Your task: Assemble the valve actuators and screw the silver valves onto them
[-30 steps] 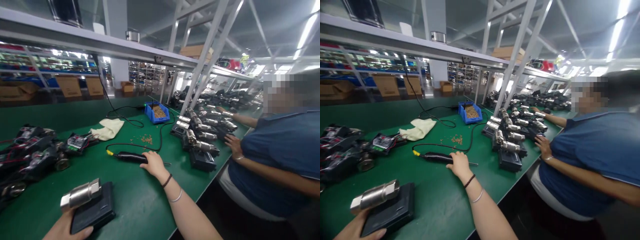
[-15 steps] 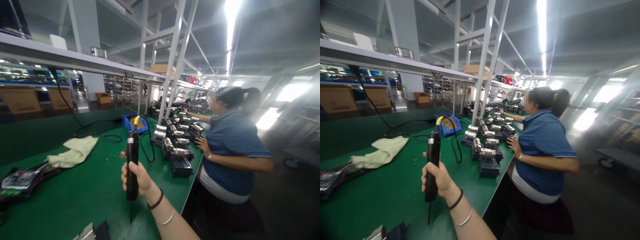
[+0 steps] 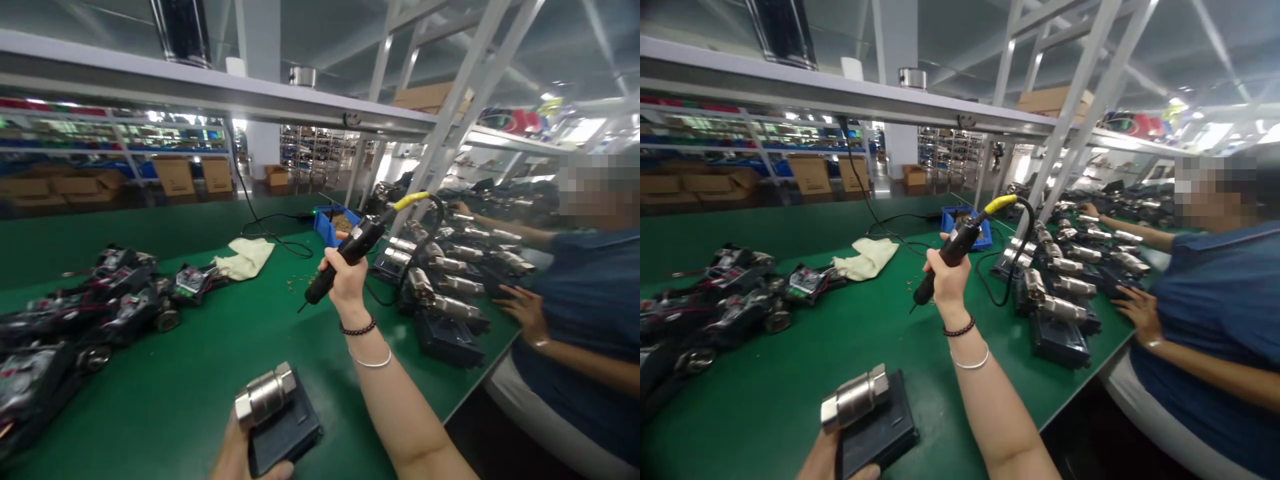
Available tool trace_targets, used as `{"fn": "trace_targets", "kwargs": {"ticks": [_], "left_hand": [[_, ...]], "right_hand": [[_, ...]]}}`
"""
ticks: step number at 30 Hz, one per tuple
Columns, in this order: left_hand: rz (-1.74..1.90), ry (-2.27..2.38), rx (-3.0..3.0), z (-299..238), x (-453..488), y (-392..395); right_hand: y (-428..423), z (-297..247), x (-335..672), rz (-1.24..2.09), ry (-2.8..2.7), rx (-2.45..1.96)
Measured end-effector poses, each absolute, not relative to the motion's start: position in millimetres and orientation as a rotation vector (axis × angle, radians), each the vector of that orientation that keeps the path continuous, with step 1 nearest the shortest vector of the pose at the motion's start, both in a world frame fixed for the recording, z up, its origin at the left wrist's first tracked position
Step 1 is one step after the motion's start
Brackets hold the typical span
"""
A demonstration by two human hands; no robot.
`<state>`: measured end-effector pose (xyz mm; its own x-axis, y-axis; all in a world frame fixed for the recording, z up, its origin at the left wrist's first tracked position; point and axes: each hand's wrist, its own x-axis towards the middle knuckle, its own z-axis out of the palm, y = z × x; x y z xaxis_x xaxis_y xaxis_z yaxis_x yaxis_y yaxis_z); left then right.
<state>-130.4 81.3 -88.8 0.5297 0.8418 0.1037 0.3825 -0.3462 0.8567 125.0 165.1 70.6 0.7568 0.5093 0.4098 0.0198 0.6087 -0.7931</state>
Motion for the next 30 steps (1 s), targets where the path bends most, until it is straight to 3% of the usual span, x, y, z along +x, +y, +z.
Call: {"fn": "trace_targets", "kwargs": {"ticks": [20,25,30], "left_hand": [[0.581,0.961,2.002,-93.1,-150.5,89.3],[0.691,0.937,1.977,-109.2,-140.9,91.0],[0.592,0.853,1.816,-69.0,-133.8,96.3]], "right_hand": [[192.1,19.3,163.1,-0.100,-0.670,-1.199],[184.8,36.0,151.0,-0.054,-0.700,-1.129],[159.5,68.6,135.4,0.008,-0.769,-0.988]]}}
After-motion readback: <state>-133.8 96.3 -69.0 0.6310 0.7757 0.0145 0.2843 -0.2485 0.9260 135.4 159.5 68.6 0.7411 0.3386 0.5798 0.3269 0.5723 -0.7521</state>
